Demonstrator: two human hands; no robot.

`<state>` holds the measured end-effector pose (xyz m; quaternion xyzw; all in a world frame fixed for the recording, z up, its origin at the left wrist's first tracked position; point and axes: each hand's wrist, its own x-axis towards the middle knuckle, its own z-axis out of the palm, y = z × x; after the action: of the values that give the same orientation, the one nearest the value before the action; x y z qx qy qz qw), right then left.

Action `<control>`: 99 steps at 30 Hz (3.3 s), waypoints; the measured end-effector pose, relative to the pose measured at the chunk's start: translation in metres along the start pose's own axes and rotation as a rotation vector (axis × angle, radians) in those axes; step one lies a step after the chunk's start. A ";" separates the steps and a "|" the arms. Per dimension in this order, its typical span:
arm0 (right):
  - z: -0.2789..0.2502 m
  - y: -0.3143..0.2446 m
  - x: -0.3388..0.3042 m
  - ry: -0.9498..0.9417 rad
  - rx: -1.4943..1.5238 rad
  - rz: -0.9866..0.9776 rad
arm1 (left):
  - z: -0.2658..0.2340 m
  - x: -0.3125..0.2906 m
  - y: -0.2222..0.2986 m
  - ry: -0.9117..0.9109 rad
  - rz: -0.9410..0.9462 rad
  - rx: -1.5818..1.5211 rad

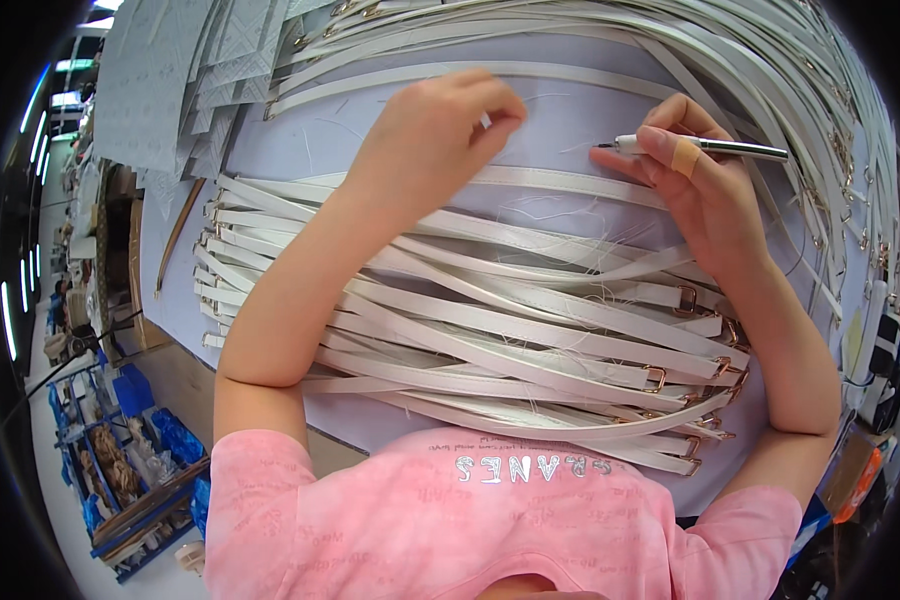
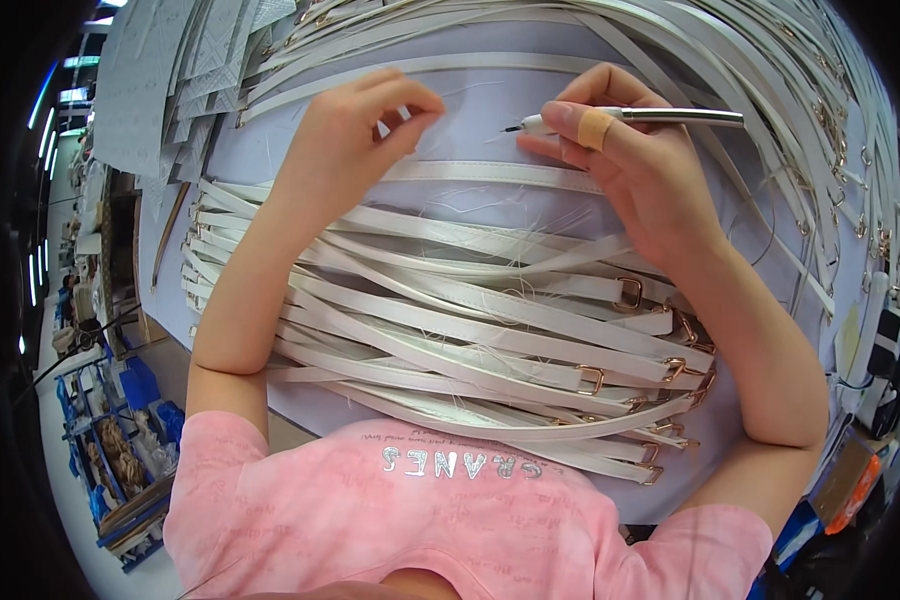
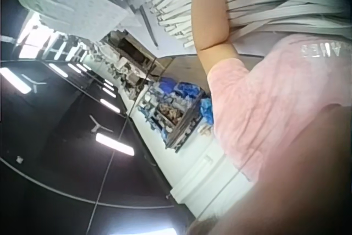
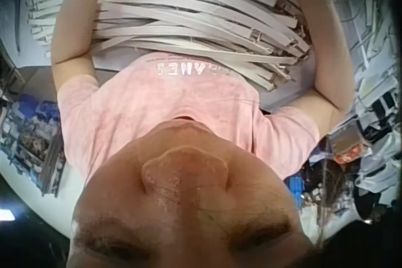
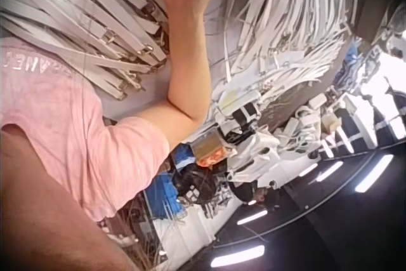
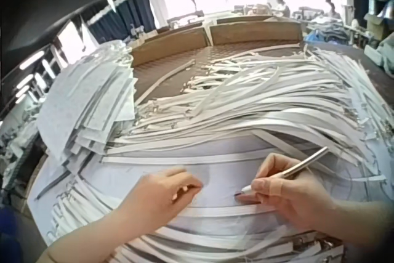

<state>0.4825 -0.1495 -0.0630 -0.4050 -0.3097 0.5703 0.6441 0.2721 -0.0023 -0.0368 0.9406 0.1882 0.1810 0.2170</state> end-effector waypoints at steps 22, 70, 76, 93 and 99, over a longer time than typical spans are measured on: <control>-0.003 -0.007 -0.001 -0.020 -0.031 -0.088 | -0.006 -0.004 0.005 -0.224 0.087 -0.025; -0.003 -0.005 -0.003 -0.006 -0.156 -0.001 | 0.034 -0.003 0.002 -0.005 0.369 -0.034; 0.007 -0.011 -0.015 0.016 -0.703 -0.011 | 0.039 -0.001 0.001 0.018 0.225 -0.157; -0.001 -0.007 -0.014 -0.008 -0.754 -0.056 | 0.050 0.002 0.002 0.141 0.277 -0.203; 0.000 -0.006 -0.013 -0.009 -0.757 -0.048 | 0.048 0.002 0.003 0.128 0.262 -0.225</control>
<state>0.4837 -0.1628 -0.0570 -0.6046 -0.5108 0.4018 0.4606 0.2945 -0.0201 -0.0755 0.9134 0.0561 0.2871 0.2831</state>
